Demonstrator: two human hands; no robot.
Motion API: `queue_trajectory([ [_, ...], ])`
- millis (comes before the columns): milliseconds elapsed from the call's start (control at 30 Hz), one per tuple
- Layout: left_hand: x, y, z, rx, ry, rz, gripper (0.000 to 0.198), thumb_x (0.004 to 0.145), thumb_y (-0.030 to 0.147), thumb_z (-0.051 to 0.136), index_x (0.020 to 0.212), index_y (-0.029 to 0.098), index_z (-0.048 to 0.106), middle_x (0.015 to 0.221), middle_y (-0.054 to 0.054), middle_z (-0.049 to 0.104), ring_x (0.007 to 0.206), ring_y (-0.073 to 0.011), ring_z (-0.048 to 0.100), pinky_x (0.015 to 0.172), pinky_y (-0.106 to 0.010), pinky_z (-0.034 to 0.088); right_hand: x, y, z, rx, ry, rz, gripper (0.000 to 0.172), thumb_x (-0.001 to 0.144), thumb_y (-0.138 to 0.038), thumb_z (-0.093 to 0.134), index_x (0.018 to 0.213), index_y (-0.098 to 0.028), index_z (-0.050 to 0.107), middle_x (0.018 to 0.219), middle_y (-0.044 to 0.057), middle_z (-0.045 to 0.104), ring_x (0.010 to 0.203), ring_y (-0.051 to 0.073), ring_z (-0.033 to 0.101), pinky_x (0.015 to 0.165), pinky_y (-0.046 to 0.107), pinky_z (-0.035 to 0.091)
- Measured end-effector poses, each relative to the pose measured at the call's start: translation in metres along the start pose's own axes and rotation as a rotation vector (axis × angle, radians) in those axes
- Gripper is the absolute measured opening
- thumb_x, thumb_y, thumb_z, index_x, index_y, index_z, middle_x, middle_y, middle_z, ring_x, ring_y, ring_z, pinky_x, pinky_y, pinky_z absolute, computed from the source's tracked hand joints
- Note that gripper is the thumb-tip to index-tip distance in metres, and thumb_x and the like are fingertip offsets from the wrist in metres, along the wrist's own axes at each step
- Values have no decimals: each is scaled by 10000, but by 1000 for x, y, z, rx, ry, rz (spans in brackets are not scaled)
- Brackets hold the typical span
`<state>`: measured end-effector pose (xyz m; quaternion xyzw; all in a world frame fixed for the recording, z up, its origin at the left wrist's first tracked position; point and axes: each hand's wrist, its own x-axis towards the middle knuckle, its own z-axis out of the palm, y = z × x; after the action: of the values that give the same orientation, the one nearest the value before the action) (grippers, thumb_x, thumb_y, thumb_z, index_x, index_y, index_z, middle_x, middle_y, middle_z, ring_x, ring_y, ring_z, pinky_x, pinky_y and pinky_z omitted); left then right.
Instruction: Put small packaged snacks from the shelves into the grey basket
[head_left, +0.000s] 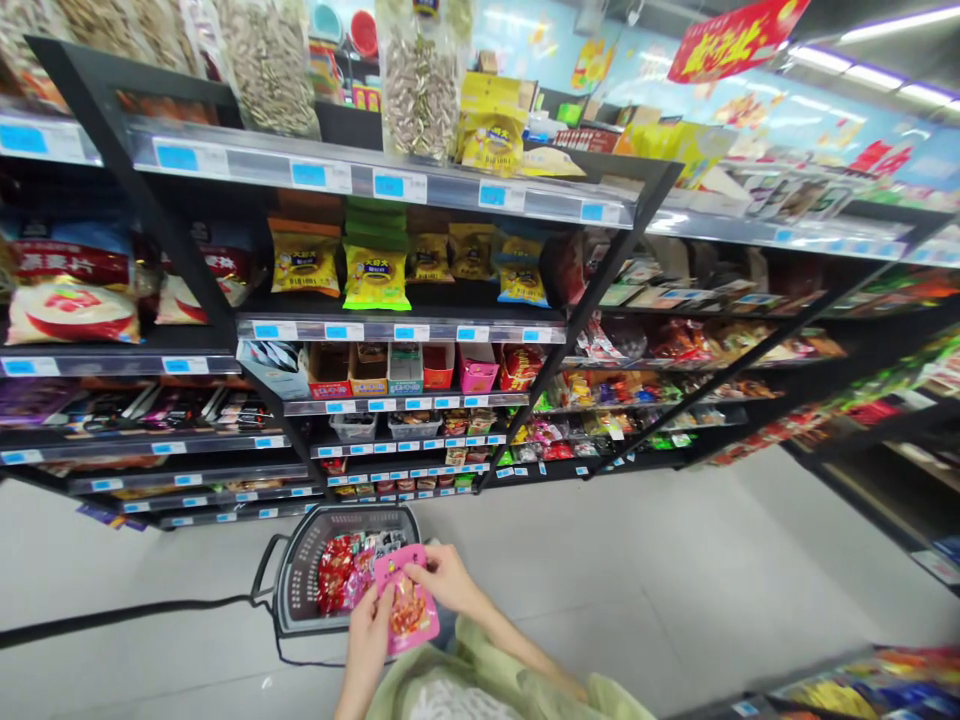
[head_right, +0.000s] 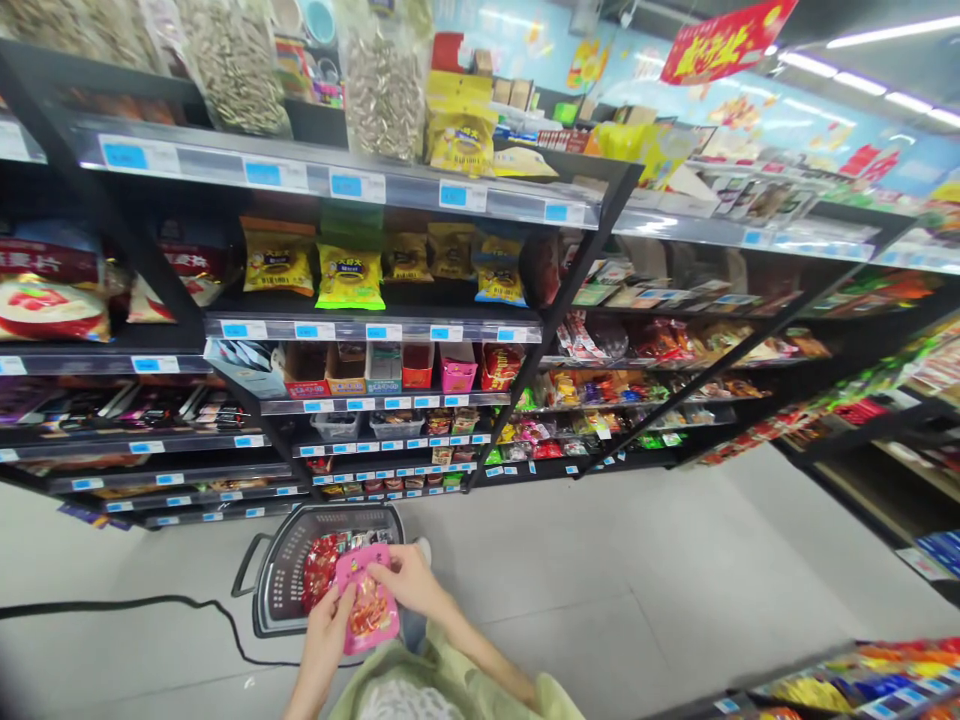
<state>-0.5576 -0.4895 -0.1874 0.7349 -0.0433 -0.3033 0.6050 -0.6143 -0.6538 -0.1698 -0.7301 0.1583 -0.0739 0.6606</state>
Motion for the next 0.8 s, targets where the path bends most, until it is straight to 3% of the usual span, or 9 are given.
queue_trajectory([
  [167,0,-10,4,34,19,27,629,718,703,650,867,97,731,801,-103,751,786,-277,706,694,-311,563,-7,2,-4,-46,-3,-4,250,871,-346,594,794,-162,745,639,-19,620,573,99,459,568,203,350],
  [300,0,-8,10,-100,-50,-43,689,688,678,707,1050,92,709,877,-120,765,815,-289,727,727,-339,588,-5,11,-6,-1,33,11,268,855,-364,610,718,-147,689,607,-20,563,559,96,421,553,204,344],
  [400,-4,-4,16,-190,-37,-87,779,611,666,776,1133,96,677,846,-113,764,851,-297,731,780,-359,599,1,18,-12,38,119,21,307,846,-395,622,672,-142,631,578,-29,501,548,92,392,546,207,336],
  [533,-13,-2,24,-262,-3,-90,812,621,641,790,1209,105,629,736,-47,723,711,-234,702,657,-328,603,7,22,-23,72,187,20,347,850,-431,630,663,-143,582,607,-26,504,573,94,411,560,205,343],
  [800,-14,3,26,-279,58,-92,675,589,654,794,1021,161,631,801,-66,726,760,-252,692,623,-306,557,9,27,-17,135,158,21,308,853,-407,639,706,-136,625,613,-29,498,569,87,400,559,201,349],
])
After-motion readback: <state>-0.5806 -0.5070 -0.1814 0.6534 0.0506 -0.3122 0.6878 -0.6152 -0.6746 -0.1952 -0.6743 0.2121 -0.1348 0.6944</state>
